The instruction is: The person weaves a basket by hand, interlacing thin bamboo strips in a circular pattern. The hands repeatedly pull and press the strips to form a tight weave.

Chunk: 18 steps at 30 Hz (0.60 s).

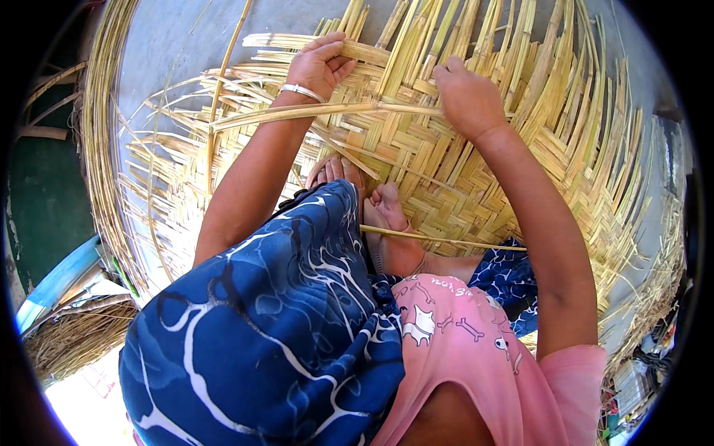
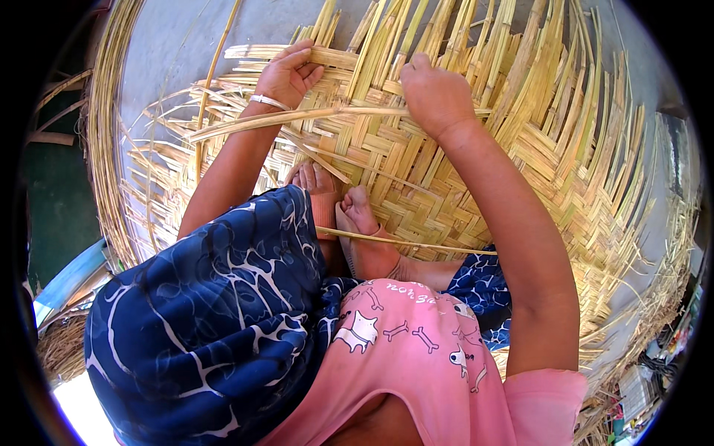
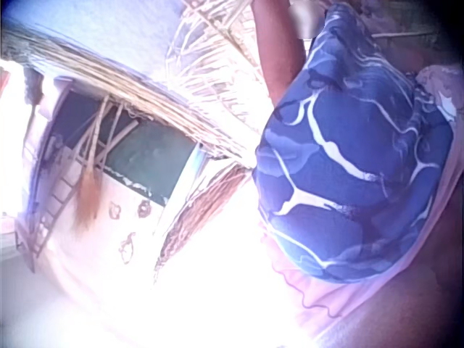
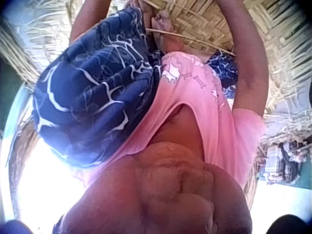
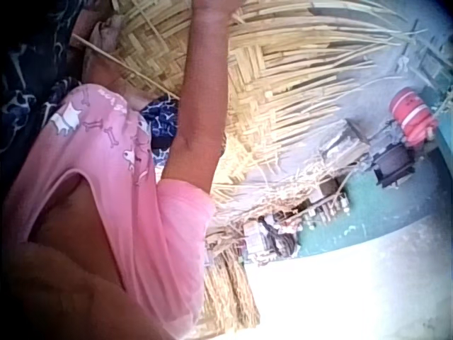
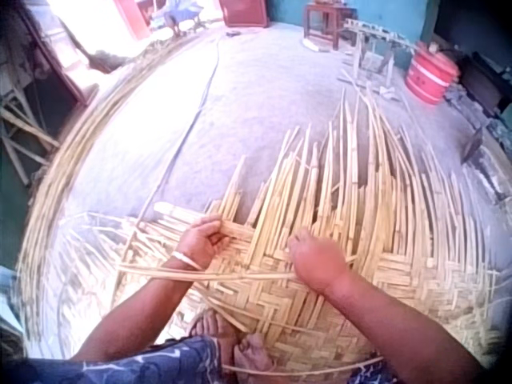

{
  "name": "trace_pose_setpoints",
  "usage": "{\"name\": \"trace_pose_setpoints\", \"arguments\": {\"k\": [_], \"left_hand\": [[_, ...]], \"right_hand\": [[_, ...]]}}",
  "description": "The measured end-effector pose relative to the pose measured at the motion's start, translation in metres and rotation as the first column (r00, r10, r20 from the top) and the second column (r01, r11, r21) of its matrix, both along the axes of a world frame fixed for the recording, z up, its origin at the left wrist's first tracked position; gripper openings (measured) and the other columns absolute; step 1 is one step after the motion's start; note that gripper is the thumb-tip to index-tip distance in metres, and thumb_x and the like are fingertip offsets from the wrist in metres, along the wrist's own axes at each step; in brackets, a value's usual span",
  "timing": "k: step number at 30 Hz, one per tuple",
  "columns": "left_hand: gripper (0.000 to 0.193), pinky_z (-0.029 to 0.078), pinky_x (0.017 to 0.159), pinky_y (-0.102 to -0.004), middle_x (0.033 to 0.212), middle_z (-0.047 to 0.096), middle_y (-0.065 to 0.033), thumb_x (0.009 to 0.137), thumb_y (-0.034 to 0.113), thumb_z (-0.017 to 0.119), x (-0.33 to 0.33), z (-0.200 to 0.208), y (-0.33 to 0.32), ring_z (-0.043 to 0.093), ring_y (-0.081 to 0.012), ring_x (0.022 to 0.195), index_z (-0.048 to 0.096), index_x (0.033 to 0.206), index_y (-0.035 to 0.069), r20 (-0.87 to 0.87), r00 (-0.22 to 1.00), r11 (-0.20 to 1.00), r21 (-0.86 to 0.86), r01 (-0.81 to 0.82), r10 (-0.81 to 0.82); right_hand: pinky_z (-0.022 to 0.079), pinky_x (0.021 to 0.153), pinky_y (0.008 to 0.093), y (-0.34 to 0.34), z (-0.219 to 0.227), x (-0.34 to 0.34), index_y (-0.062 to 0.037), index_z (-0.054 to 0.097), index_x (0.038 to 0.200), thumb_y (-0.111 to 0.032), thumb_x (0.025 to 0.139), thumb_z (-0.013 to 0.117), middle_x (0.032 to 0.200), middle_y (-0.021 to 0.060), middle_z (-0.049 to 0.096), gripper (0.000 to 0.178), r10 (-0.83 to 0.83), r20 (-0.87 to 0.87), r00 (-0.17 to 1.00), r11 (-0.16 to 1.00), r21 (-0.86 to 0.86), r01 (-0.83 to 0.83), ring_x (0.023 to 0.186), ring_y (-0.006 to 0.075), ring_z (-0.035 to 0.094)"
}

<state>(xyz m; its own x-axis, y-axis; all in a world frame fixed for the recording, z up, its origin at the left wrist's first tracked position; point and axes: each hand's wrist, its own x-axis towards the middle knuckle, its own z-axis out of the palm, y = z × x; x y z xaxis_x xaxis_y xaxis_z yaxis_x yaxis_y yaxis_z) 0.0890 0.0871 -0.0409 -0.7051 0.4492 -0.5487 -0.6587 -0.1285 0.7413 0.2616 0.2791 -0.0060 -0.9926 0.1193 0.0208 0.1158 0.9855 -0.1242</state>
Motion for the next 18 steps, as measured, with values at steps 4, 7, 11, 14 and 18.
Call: {"name": "trace_pose_setpoints", "arguments": {"k": [4,7,11,14,18], "left_hand": [[0.024,0.055,0.077,-0.0332,0.098,0.064,-0.0072,0.090,0.006,0.055,-0.004,-0.004,-0.004,0.063,-0.0191,0.085,0.059,0.113,0.004,0.006,0.999,0.998,-0.042,0.035,-0.035],[0.024,0.056,0.077,-0.0321,0.097,0.064,-0.0062,0.090,0.007,0.056,-0.006,-0.003,-0.006,0.063,-0.0186,0.085,0.060,0.113,0.004,0.037,0.998,0.999,-0.032,0.042,-0.041],[0.024,0.056,0.077,-0.0316,0.097,0.064,-0.0061,0.090,0.007,0.055,-0.009,-0.008,-0.010,0.064,-0.0190,0.085,0.060,0.113,0.004,0.072,0.995,0.998,0.016,0.069,-0.070],[0.023,0.056,0.078,-0.0319,0.097,0.064,-0.0066,0.090,0.007,0.056,-0.011,-0.010,-0.014,0.064,-0.0193,0.085,0.061,0.112,0.005,0.084,0.991,0.993,0.064,0.096,-0.101],[0.023,0.055,0.079,-0.0329,0.098,0.065,-0.0079,0.089,0.009,0.057,-0.011,-0.011,-0.018,0.064,-0.0202,0.085,0.061,0.111,0.005,0.093,0.991,0.991,0.103,0.088,-0.097]], "right_hand": [[0.051,0.061,0.0403,-0.002,0.006,-0.010,-0.0059,0.057,0.081,-0.006,0.077,0.054,0.085,0.0106,0.056,0.005,0.029,-0.015,0.999,0.997,0.072,-0.028,0.074,0.0281,0.063],[0.051,0.062,0.0396,-0.004,0.003,-0.016,-0.0066,0.059,0.082,-0.008,0.077,0.055,0.085,0.0100,0.059,0.006,0.025,-0.035,0.999,0.994,0.106,-0.022,0.075,0.0265,0.064],[0.051,0.064,0.0385,-0.008,0.004,-0.013,-0.0068,0.060,0.083,-0.008,0.077,0.055,0.087,0.0096,0.061,0.007,-0.013,-0.076,0.997,0.996,0.082,0.019,0.076,0.0255,0.064],[0.051,0.064,0.0376,-0.009,0.011,-0.011,-0.0071,0.059,0.084,-0.008,0.077,0.055,0.085,0.0094,0.060,0.008,-0.060,-0.054,0.997,0.997,0.042,0.062,0.077,0.0256,0.064],[0.052,0.065,0.0399,-0.017,0.009,-0.020,-0.0061,0.057,0.087,-0.007,0.078,0.054,0.087,0.0113,0.057,0.009,0.025,-0.178,0.984,0.996,-0.075,-0.039,0.076,0.0285,0.063]]}}
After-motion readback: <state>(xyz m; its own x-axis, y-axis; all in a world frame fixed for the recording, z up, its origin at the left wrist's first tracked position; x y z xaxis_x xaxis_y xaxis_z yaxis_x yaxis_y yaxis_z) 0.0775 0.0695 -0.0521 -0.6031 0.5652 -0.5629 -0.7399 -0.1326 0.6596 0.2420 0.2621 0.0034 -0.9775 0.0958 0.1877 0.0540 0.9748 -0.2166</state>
